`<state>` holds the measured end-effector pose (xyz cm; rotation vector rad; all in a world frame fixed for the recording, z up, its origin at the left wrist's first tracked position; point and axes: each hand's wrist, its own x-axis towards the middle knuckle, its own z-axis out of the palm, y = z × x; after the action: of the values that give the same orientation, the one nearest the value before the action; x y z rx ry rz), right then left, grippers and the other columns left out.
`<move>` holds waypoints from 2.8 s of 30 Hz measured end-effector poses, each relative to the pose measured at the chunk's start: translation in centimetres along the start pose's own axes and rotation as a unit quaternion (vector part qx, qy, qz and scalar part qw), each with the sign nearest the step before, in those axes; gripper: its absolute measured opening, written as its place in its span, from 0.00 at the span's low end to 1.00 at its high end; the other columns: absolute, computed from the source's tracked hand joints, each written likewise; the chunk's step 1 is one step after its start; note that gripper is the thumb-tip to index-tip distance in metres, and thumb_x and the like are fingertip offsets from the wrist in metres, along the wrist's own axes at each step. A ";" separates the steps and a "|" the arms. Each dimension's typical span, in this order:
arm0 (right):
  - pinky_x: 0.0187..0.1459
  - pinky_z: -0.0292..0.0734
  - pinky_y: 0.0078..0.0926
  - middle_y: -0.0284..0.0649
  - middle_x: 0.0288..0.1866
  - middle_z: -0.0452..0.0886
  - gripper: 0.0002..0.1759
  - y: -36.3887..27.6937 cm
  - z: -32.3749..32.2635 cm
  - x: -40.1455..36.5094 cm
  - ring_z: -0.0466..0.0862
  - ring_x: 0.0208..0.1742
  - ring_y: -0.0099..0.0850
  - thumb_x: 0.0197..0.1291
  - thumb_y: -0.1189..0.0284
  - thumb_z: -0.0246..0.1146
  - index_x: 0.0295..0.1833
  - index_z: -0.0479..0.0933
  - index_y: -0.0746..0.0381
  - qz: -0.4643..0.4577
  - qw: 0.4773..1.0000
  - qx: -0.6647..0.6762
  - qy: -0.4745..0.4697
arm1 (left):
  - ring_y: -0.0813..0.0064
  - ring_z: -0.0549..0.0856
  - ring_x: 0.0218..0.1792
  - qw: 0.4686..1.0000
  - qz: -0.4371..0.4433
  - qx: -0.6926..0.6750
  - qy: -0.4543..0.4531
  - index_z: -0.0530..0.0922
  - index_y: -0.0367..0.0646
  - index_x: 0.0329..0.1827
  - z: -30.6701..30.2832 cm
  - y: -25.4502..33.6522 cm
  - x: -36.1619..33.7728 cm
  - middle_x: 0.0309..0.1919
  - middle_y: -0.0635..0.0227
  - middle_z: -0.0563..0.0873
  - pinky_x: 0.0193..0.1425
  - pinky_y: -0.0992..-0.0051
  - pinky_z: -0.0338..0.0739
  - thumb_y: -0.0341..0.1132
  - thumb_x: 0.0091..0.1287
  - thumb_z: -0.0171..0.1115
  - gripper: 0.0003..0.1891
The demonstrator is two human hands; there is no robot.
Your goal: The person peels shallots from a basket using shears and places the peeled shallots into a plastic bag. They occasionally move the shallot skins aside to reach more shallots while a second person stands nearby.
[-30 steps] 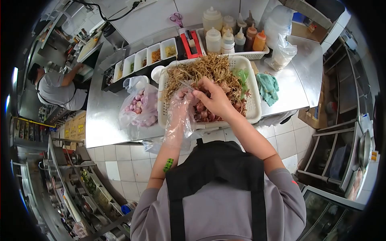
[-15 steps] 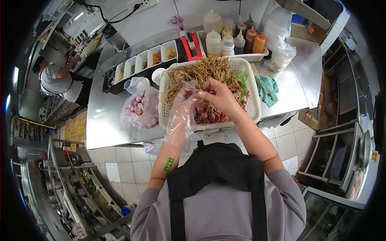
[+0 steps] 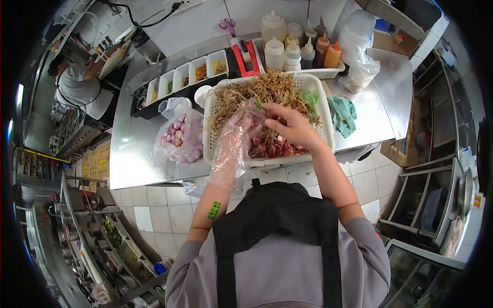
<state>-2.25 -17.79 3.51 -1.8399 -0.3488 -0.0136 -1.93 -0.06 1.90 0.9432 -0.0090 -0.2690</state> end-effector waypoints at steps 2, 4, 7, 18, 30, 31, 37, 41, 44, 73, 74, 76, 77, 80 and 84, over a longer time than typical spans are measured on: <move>0.54 0.71 0.29 0.44 0.49 0.80 0.21 1.1 0.0 0.1 0.79 0.50 0.33 0.63 0.69 0.60 0.61 0.72 0.62 -0.072 0.995 -0.042 -0.047 | 0.75 0.79 0.50 0.999 0.023 -0.013 -0.020 0.71 0.38 0.61 0.1 -0.1 0.1 0.52 0.67 0.78 0.56 0.73 0.76 0.33 0.66 0.62 0.21; 0.56 0.70 0.30 0.46 0.52 0.80 0.20 0.9 -0.1 0.1 0.78 0.53 0.35 0.63 0.69 0.61 0.60 0.73 0.63 -0.052 0.996 -0.046 -0.061 | 0.76 0.79 0.49 0.997 0.078 -0.001 0.025 0.73 0.38 0.59 -0.1 -0.5 0.3 0.49 0.68 0.79 0.55 0.74 0.77 0.32 0.65 0.63 0.19; 0.58 0.69 0.31 0.47 0.54 0.79 0.20 0.5 0.2 -0.1 0.77 0.57 0.37 0.62 0.69 0.62 0.59 0.73 0.63 -0.032 0.997 -0.040 -0.055 | 0.77 0.79 0.47 0.994 0.108 -0.003 0.001 0.74 0.38 0.57 -1.8 -1.4 1.6 0.47 0.69 0.79 0.51 0.77 0.77 0.29 0.64 0.64 0.18; 0.53 0.71 0.32 0.46 0.51 0.80 0.21 0.6 0.1 0.0 0.79 0.49 0.39 0.61 0.66 0.63 0.59 0.74 0.60 -0.058 0.995 -0.062 -0.059 | 0.79 0.81 0.39 0.966 0.113 0.229 -0.047 0.73 0.36 0.58 -2.2 -1.1 1.1 0.44 0.66 0.79 0.40 0.82 0.78 0.21 0.62 0.58 0.19; 0.48 0.72 0.32 0.44 0.47 0.83 0.19 1.8 -1.2 0.4 0.80 0.44 0.40 0.58 0.68 0.65 0.55 0.76 0.61 -0.077 0.987 -0.074 -0.117 | 0.73 0.81 0.44 0.873 0.099 0.457 -0.138 0.73 0.36 0.59 -4.1 -0.5 2.0 0.44 0.60 0.80 0.49 0.73 0.77 0.34 0.62 0.66 0.23; 0.48 0.74 0.33 0.45 0.46 0.83 0.19 1.8 -1.5 0.5 0.82 0.44 0.42 0.58 0.68 0.65 0.55 0.76 0.60 -0.080 0.985 -0.077 -0.130 | 0.73 0.81 0.44 0.878 0.076 0.445 -0.157 0.73 0.35 0.59 -4.1 -0.5 2.0 0.44 0.59 0.80 0.49 0.73 0.76 0.36 0.62 0.66 0.24; 0.47 0.75 0.33 0.45 0.45 0.83 0.19 1.0 -2.3 0.7 0.83 0.43 0.43 0.57 0.69 0.65 0.55 0.77 0.59 -0.083 0.978 -0.109 -0.155 | 0.74 0.82 0.44 0.900 0.003 0.400 -0.175 0.72 0.33 0.59 -3.0 0.4 1.9 0.44 0.61 0.79 0.49 0.73 0.77 0.36 0.61 0.67 0.25; 0.47 0.73 0.33 0.46 0.45 0.83 0.21 1.5 -2.2 0.7 0.80 0.42 0.40 0.56 0.70 0.67 0.56 0.77 0.61 -0.089 0.982 -0.065 -0.157 | 0.77 0.81 0.41 0.898 -0.027 0.410 -0.159 0.71 0.35 0.59 -2.4 1.0 1.6 0.42 0.63 0.80 0.45 0.75 0.77 0.34 0.62 0.66 0.24; 0.47 0.73 0.32 0.46 0.45 0.83 0.21 1.4 -2.3 0.7 0.80 0.42 0.40 0.56 0.70 0.67 0.56 0.77 0.61 -0.104 0.979 -0.076 -0.157 | 0.80 0.80 0.37 0.913 -0.105 0.366 -0.146 0.72 0.37 0.58 -2.1 1.3 1.5 0.38 0.67 0.81 0.39 0.78 0.77 0.33 0.62 0.65 0.22; 0.25 0.65 0.17 0.32 0.27 0.74 0.09 1.6 0.9 1.1 0.72 0.23 0.19 0.65 0.70 0.60 0.47 0.71 0.61 0.027 0.977 0.209 -0.031 | 0.74 0.84 0.38 0.983 0.037 0.169 -0.061 0.75 0.37 0.54 -1.2 0.0 2.0 0.42 0.66 0.82 0.41 0.75 0.81 0.30 0.65 0.62 0.16; 0.19 0.60 0.15 0.30 0.24 0.71 0.09 1.6 0.6 1.1 0.67 0.18 0.16 0.66 0.69 0.59 0.47 0.70 0.60 0.096 0.939 0.320 -0.089 | 0.75 0.84 0.40 0.985 0.047 0.154 -0.063 0.74 0.37 0.57 -1.4 -0.2 2.0 0.44 0.66 0.82 0.43 0.76 0.81 0.29 0.65 0.62 0.18; 0.16 0.55 0.15 0.29 0.22 0.70 0.09 1.6 0.8 1.2 0.63 0.15 0.16 0.66 0.69 0.59 0.47 0.70 0.60 0.106 0.925 0.356 -0.079 | 0.75 0.84 0.40 0.983 0.049 0.163 -0.062 0.74 0.37 0.57 -1.3 0.1 1.8 0.45 0.65 0.82 0.43 0.76 0.81 0.30 0.65 0.62 0.18; 0.14 0.50 0.15 0.28 0.21 0.68 0.09 1.6 0.9 1.2 0.59 0.12 0.15 0.67 0.68 0.58 0.47 0.69 0.60 0.117 0.909 0.393 -0.069 | 0.75 0.83 0.41 0.982 0.049 0.172 -0.061 0.73 0.37 0.57 -1.2 0.2 1.6 0.45 0.65 0.82 0.42 0.76 0.80 0.30 0.65 0.62 0.18; 0.14 0.53 0.14 0.27 0.22 0.69 0.10 1.4 0.8 1.3 0.61 0.13 0.15 0.66 0.69 0.59 0.48 0.70 0.60 0.095 0.936 0.335 -0.052 | 0.76 0.82 0.42 0.995 0.015 0.094 -0.043 0.73 0.38 0.57 -0.1 0.9 0.5 0.45 0.66 0.82 0.43 0.77 0.79 0.31 0.64 0.63 0.19; 0.15 0.52 0.14 0.28 0.25 0.71 0.10 1.3 1.0 1.5 0.61 0.14 0.14 0.65 0.70 0.60 0.49 0.71 0.61 0.067 0.954 0.291 -0.014 | 0.76 0.82 0.42 0.998 0.032 0.044 -0.044 0.73 0.39 0.56 -1.2 0.3 1.3 0.45 0.67 0.82 0.44 0.79 0.78 0.32 0.63 0.64 0.19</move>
<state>-0.65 -16.84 2.30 -1.2742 -0.2154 0.1906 -0.44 0.70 1.30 1.0166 -0.1332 -0.2534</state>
